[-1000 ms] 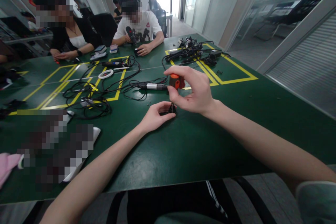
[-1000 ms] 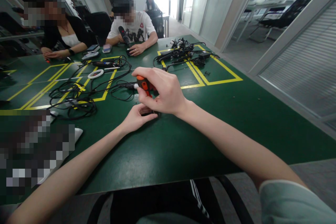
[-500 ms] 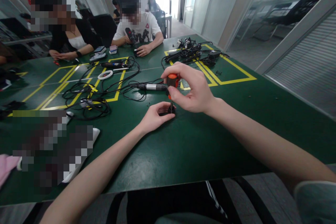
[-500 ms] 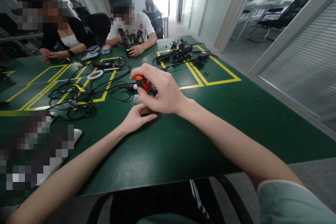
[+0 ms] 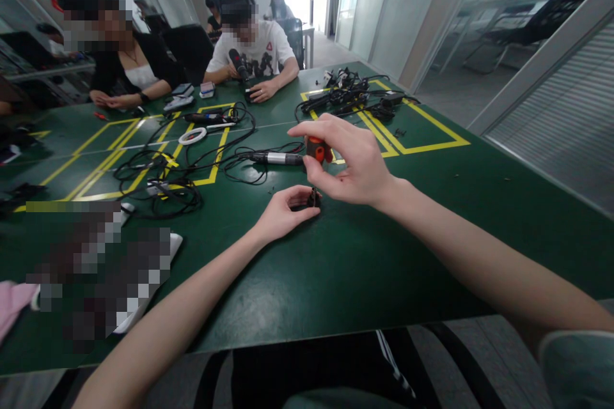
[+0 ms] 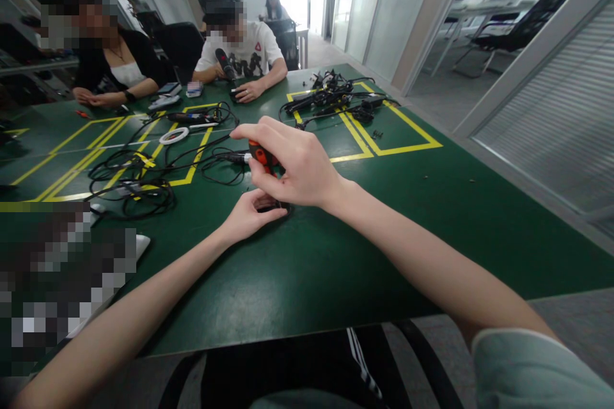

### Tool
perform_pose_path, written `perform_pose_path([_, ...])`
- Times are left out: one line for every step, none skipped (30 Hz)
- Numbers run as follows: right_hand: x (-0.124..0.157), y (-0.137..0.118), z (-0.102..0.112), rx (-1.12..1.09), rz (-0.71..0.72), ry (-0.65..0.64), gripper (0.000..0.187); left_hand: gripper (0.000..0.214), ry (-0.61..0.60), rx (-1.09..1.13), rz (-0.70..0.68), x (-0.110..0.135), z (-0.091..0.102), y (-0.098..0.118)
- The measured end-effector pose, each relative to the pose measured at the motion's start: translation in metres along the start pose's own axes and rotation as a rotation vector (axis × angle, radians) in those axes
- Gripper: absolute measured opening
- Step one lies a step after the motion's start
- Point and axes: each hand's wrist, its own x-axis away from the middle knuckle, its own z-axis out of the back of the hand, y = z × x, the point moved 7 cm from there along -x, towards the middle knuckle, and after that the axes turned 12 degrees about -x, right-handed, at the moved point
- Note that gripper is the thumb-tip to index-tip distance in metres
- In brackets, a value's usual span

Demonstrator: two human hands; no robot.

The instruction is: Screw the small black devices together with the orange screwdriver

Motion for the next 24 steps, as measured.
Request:
perform_pose_path([0.0,0.0,0.0,-0.003,0.001,-0.003,0.028,0.035,0.0,0.0,0.0,0.0,0.0,0.0])
perform_pose_path([0.0,-0.001,0.0,-0.008,0.003,-0.009,0.028,0.034,0.001,-0.001,0.002,0.0,0.0,0.0])
perform_pose_path([-0.001,-0.002,-0.001,-0.015,0.008,-0.019,0.028,0.034,0.001,-0.001,0.008,0.0,0.0,0.0])
perform_pose_path([-0.001,-0.003,-0.001,-0.025,0.015,-0.032,0.029,0.034,0.001,-0.002,0.015,0.0,0.0,-0.001])
perform_pose_path([-0.001,-0.004,-0.002,-0.038,0.025,-0.047,0.029,0.033,0.004,-0.001,0.021,0.0,0.0,-0.002])
perform_pose_path([-0.001,-0.005,-0.003,-0.052,0.036,-0.065,0.029,0.033,0.008,0.0,0.024,-0.001,0.0,-0.002])
perform_pose_path([-0.001,-0.006,-0.004,-0.065,0.045,-0.082,0.028,0.033,0.013,0.005,0.024,-0.001,0.0,-0.003])
perform_pose_path([-0.001,-0.007,-0.005,-0.073,0.053,-0.095,0.026,0.035,0.016,0.01,0.023,-0.001,0.0,-0.003])
perform_pose_path([-0.001,-0.007,-0.005,-0.077,0.058,-0.102,0.024,0.035,0.018,0.015,0.022,-0.001,0.0,-0.003])
perform_pose_path([-0.001,-0.007,-0.005,-0.075,0.058,-0.101,0.022,0.036,0.02,0.018,0.022,-0.001,0.0,-0.003])
perform_pose_path([-0.001,-0.007,-0.005,-0.071,0.059,-0.09,0.019,0.035,0.019,0.018,0.024,-0.002,0.0,-0.004])
perform_pose_path([-0.002,-0.006,-0.004,-0.068,0.055,-0.073,0.015,0.034,0.015,0.015,0.026,-0.002,-0.001,-0.004])
perform_pose_path([-0.002,-0.005,-0.003,-0.065,0.048,-0.053,0.012,0.033,0.013,0.011,0.025,-0.002,-0.001,-0.003])
perform_pose_path([-0.002,-0.005,-0.002,-0.06,0.039,-0.033,0.01,0.032,0.011,0.008,0.023,-0.002,-0.001,-0.003])
perform_pose_path([-0.002,-0.003,-0.002,-0.049,0.025,-0.016,0.011,0.033,0.01,0.005,0.019,-0.001,-0.001,-0.002])
perform_pose_path([-0.003,-0.002,-0.001,-0.036,0.008,-0.004,0.01,0.034,0.009,0.003,0.016,-0.001,-0.001,-0.001])
perform_pose_path([-0.003,0.0,-0.001,-0.026,-0.013,-0.001,0.008,0.034,0.011,0.001,0.013,-0.001,-0.001,0.0])
perform_pose_path([-0.003,0.002,-0.001,-0.023,-0.036,-0.002,0.005,0.035,0.012,-0.003,0.01,0.0,-0.001,0.0])
perform_pose_path([-0.002,0.004,-0.001,-0.03,-0.06,-0.008,0.009,0.035,0.011,-0.007,0.006,0.0,-0.001,0.002])
perform_pose_path([-0.002,0.008,-0.002,-0.044,-0.085,-0.018,0.013,0.035,0.009,-0.012,0.001,0.001,-0.001,0.003])
perform_pose_path([-0.001,0.011,-0.002,-0.056,-0.109,-0.025,0.016,0.034,0.006,-0.016,-0.004,0.002,-0.001,0.004])
perform_pose_path([0.0,0.014,-0.002,-0.059,-0.127,-0.027,0.017,0.034,0.003,-0.018,-0.008,0.002,-0.001,0.005])
perform_pose_path([0.001,0.017,-0.002,-0.051,-0.139,-0.025,0.017,0.033,0.001,-0.018,-0.009,0.003,-0.001,0.005])
perform_pose_path([0.001,0.019,-0.001,-0.036,-0.144,-0.023,0.016,0.032,-0.001,-0.017,-0.009,0.003,-0.001,0.006])
